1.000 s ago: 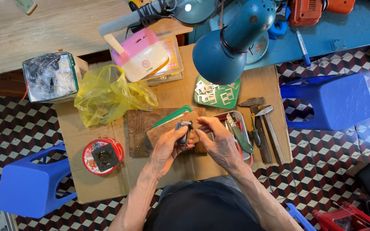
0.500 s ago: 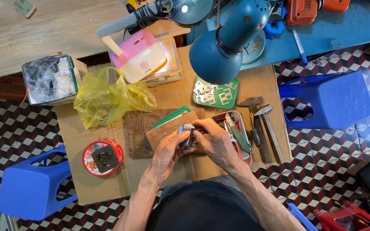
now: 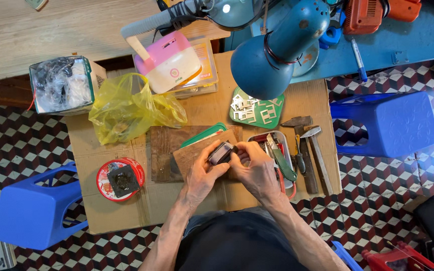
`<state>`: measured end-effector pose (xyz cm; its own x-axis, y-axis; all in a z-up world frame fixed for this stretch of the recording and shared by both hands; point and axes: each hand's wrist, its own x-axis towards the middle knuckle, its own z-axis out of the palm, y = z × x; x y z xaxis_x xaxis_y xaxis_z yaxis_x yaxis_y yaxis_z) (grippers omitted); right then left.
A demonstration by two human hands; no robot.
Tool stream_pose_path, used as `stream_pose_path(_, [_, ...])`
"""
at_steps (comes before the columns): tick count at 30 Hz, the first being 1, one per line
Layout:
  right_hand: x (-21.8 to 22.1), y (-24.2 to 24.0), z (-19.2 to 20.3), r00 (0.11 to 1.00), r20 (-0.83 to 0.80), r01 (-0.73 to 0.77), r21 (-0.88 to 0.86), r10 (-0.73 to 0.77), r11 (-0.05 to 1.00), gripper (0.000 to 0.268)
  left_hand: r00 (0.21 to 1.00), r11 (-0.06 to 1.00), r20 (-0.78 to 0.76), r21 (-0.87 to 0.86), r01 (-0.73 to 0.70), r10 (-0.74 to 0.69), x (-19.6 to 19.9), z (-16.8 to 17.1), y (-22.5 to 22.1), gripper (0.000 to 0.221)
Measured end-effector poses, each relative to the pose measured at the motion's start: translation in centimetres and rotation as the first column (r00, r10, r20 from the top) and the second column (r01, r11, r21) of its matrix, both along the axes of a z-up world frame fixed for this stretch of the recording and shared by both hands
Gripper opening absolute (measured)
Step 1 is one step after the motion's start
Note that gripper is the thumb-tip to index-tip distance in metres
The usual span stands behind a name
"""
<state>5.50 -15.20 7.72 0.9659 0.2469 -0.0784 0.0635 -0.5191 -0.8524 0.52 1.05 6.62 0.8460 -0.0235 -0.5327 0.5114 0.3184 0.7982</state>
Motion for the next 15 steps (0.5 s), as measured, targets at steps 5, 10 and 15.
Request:
stream_pose_path(5, [0.3, 0.2, -0.6, 0.997, -0.075, 0.008, -0.069, -0.013, 0.998, 0.020, 0.996, 0.963, 0.048, 0.256, -0.081, 0.071, -0.7, -0.6, -0.6, 0.060])
stream_pose_path(10, [0.4, 0.3, -0.2, 0.995, -0.101, -0.019, -0.023, 0.016, 1.000, 0.035, 0.993, 0.878, 0.030, 0.464, -0.115, 0.115, -0.6, 0.3, -1.1, 0.049])
stream_pose_path(15, [0.4, -0.1, 0.6, 0.990, 0.086, -0.107, -0.055, 0.112, 0.993, 0.044, 0.991, 0.821, -0.092, 0.570, -0.026, 0.095, -0.1, 1.1, 0.2, 0.045])
